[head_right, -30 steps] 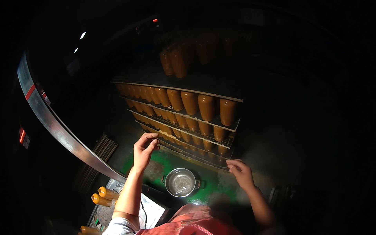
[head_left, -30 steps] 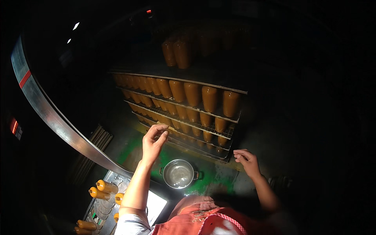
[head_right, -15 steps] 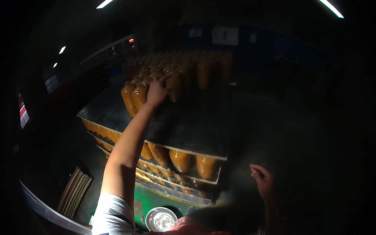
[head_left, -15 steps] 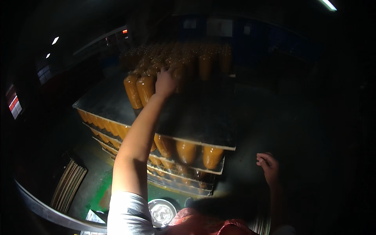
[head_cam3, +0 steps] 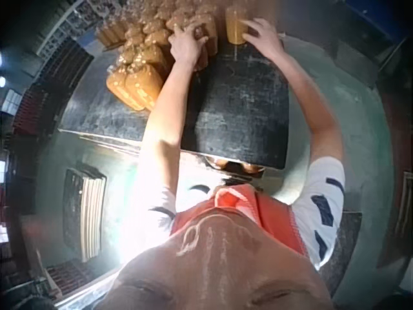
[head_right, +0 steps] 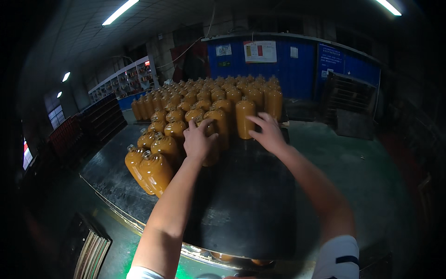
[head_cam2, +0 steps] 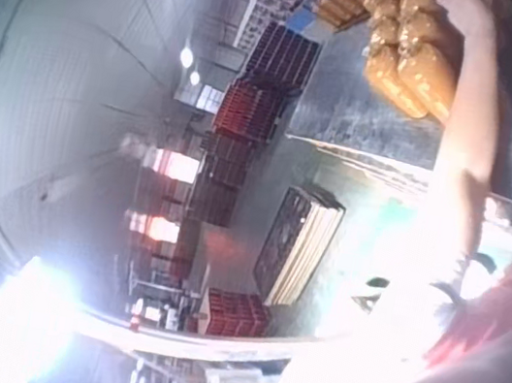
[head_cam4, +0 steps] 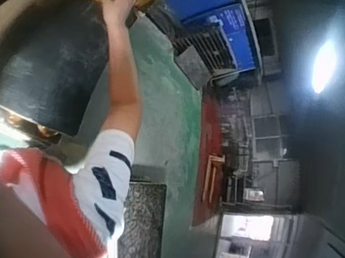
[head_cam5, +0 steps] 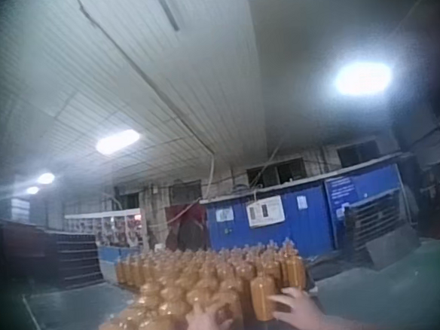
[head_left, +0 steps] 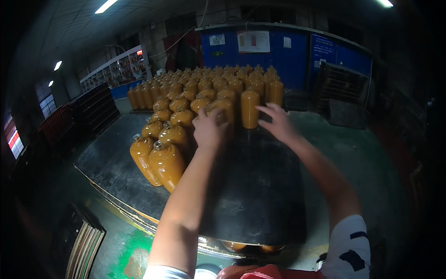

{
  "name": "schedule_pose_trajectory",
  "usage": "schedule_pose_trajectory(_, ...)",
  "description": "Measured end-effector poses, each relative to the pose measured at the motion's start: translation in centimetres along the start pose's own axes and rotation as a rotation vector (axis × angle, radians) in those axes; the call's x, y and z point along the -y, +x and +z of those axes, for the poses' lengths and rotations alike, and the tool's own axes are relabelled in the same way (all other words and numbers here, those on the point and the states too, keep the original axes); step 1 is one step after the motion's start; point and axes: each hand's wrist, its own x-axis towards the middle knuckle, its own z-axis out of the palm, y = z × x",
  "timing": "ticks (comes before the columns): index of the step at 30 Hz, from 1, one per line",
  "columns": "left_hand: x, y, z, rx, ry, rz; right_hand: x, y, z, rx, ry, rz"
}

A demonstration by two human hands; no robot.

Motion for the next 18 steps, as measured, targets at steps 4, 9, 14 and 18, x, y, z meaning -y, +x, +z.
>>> schedule_pose_trajectory(4, -0.6, 0.2, 0.6, 0.011, -0.013, 0.018, -2.7, 9.5, 3.5, -0.011, -0.160, 0.107)
schedule_pose_trajectory(9, -1.5, 0.3, 1.5, -0.042, 0.001, 0.029, -5.8, 13.6, 6.3, 0.053, -0.122, 0.210)
schedule_pose_trajectory(14, -1.3, -0.8, 1.3, -0.133, 0.026, 0.073, -5.9, 10.7, 6.4, -0.143, -0.037, 0.099)
schedule_pose_trajectory(18, -1.6, -4.8, 0.5, -0.266, -0.019, 0.328, -7.3, 5.4, 4.8, -0.485, 0.117, -0.062)
